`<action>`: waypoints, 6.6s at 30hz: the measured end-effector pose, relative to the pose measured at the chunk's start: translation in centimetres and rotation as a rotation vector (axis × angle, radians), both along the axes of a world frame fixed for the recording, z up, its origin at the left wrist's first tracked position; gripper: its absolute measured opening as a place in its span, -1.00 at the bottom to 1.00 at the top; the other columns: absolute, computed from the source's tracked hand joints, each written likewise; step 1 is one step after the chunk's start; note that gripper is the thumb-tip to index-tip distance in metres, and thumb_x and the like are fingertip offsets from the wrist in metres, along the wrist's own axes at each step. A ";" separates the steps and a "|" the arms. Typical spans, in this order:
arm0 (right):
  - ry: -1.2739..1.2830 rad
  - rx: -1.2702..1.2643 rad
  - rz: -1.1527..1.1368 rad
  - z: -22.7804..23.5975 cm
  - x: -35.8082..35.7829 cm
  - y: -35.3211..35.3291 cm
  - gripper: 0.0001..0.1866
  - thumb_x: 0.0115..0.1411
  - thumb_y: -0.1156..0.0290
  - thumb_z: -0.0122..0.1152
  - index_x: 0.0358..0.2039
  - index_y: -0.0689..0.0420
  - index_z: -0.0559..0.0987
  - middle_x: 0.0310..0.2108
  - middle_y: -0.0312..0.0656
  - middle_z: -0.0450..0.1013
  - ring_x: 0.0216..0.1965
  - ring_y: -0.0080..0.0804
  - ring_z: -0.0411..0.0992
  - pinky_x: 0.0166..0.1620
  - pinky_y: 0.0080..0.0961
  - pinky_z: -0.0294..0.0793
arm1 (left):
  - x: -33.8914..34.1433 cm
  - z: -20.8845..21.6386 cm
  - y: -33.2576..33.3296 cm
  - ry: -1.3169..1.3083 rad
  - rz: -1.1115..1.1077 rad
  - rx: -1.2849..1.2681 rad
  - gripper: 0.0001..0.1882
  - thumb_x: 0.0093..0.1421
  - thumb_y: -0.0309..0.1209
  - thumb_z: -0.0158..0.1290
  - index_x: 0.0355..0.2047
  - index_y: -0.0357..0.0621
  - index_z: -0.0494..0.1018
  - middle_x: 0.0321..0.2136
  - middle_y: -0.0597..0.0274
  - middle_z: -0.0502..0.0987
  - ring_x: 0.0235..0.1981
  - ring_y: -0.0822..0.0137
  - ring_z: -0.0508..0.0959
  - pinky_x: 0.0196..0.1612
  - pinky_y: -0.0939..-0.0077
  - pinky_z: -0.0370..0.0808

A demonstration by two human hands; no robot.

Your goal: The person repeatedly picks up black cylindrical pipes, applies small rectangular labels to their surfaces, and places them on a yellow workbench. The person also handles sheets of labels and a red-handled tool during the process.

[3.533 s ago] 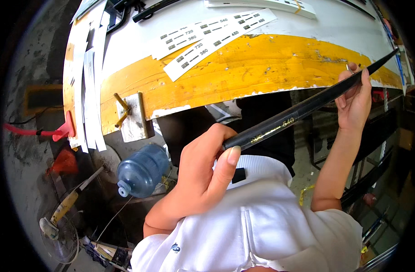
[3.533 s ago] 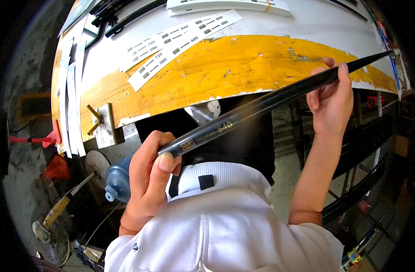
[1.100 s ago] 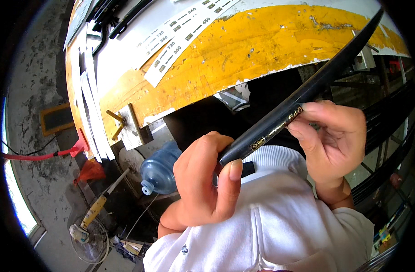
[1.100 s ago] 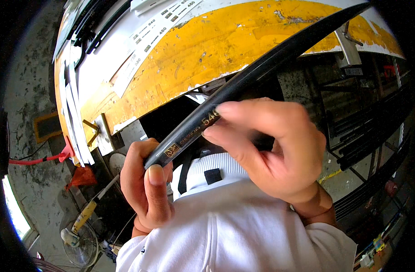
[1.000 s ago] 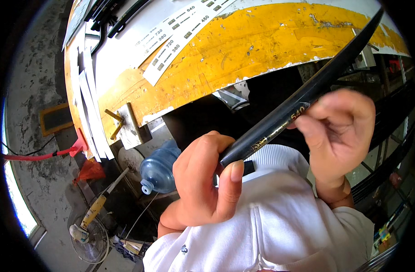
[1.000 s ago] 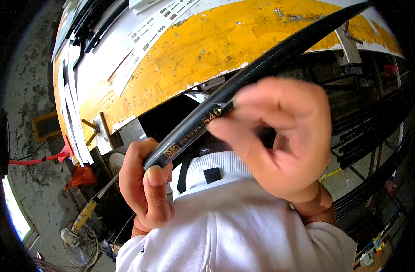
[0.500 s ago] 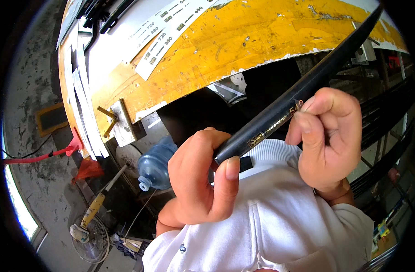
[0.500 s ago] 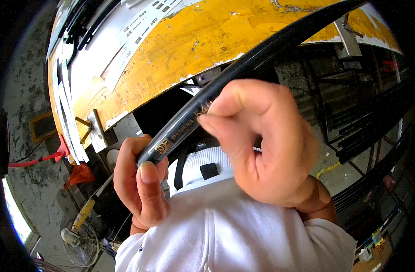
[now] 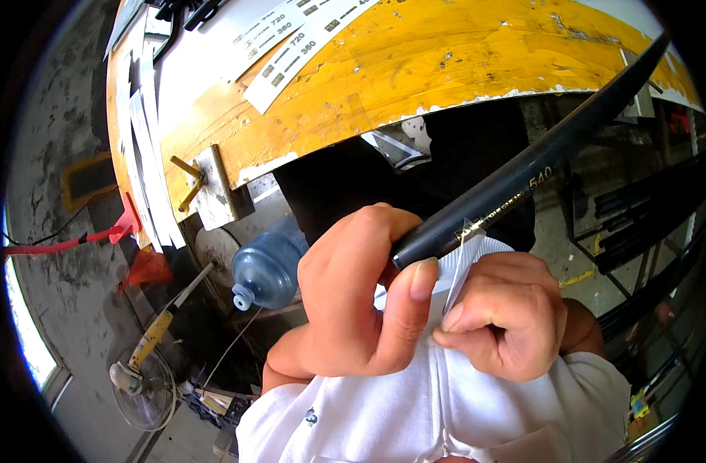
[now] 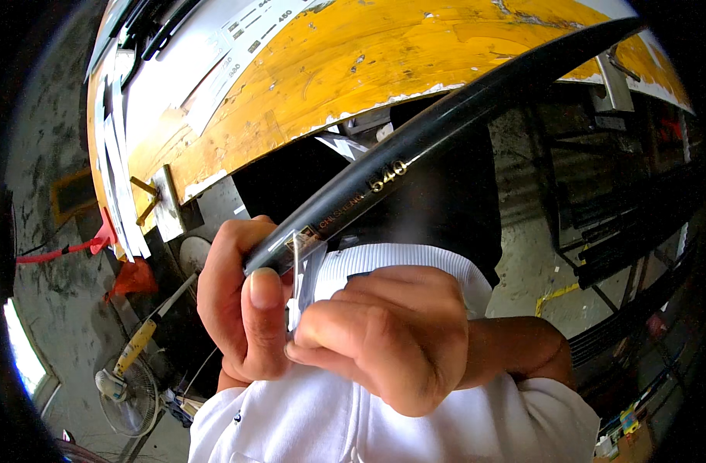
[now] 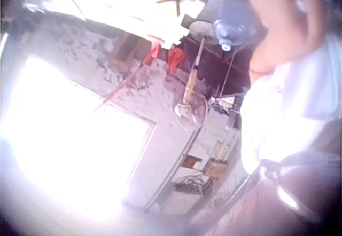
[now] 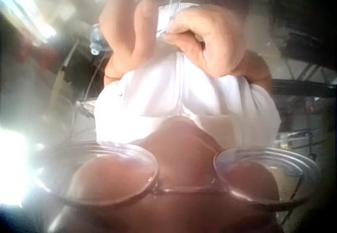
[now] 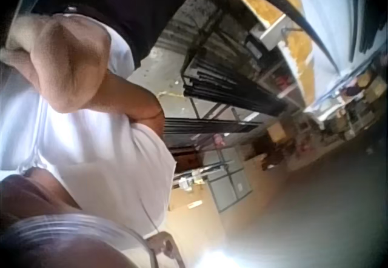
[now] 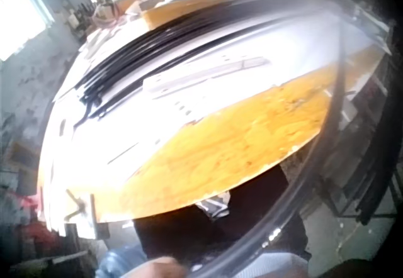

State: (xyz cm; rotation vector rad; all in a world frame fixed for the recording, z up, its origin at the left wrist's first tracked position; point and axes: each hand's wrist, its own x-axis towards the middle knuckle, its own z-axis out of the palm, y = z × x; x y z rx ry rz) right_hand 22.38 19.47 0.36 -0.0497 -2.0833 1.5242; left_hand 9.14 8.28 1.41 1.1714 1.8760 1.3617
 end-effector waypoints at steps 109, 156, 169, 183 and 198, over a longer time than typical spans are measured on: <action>0.002 0.036 -0.248 0.9 5.1 6.1 -0.78 0.23 0.56 -0.04 -0.52 0.07 0.20 -0.57 -0.32 0.09 -0.64 -0.59 -0.07 -0.50 -0.63 0.00 | 1.9 -0.6 -0.1 -1.156 -0.465 -0.315 -0.39 0.21 0.13 -0.04 -0.40 -0.31 0.43 -0.52 0.28 0.36 -0.42 0.44 0.32 -0.33 0.54 0.21; -0.113 0.008 0.007 1.3 3.3 8.1 -0.78 0.19 0.59 0.01 -0.54 0.07 0.24 -0.63 -0.35 0.14 -0.69 -0.61 -0.06 -0.56 -0.66 -0.01 | 2.2 -1.6 -0.9 -1.181 -0.612 -0.235 -0.39 0.32 0.12 -0.18 -0.32 -0.31 0.39 -0.43 0.24 0.38 -0.36 0.40 0.36 -0.26 0.53 0.26; -0.135 -0.008 0.071 1.5 3.5 8.5 -0.78 0.18 0.60 0.02 -0.55 0.07 0.25 -0.64 -0.36 0.15 -0.71 -0.61 -0.06 -0.57 -0.67 -0.01 | 2.3 -1.2 -0.8 -1.191 -0.536 -0.282 -0.41 0.28 0.09 -0.08 -0.34 -0.34 0.41 -0.45 0.25 0.38 -0.39 0.42 0.35 -0.28 0.53 0.26; -0.155 -0.027 0.134 1.8 3.7 8.7 -0.78 0.16 0.61 0.03 -0.55 0.07 0.26 -0.66 -0.37 0.16 -0.73 -0.62 -0.05 -0.59 -0.68 -0.02 | 2.8 -1.3 -0.9 -1.125 -0.585 -0.279 -0.38 0.29 0.13 -0.11 -0.32 -0.34 0.38 -0.45 0.23 0.38 -0.40 0.42 0.36 -0.30 0.56 0.27; -0.173 -0.039 0.224 2.4 5.6 10.8 -0.78 0.15 0.62 0.05 -0.56 0.06 0.28 -0.67 -0.38 0.18 -0.74 -0.62 -0.05 -0.61 -0.69 -0.02 | 3.0 -2.2 -0.4 -1.283 -0.385 -0.201 -0.42 0.32 0.10 -0.10 -0.45 -0.25 0.41 -0.58 0.35 0.38 -0.58 0.58 0.27 -0.49 0.65 0.16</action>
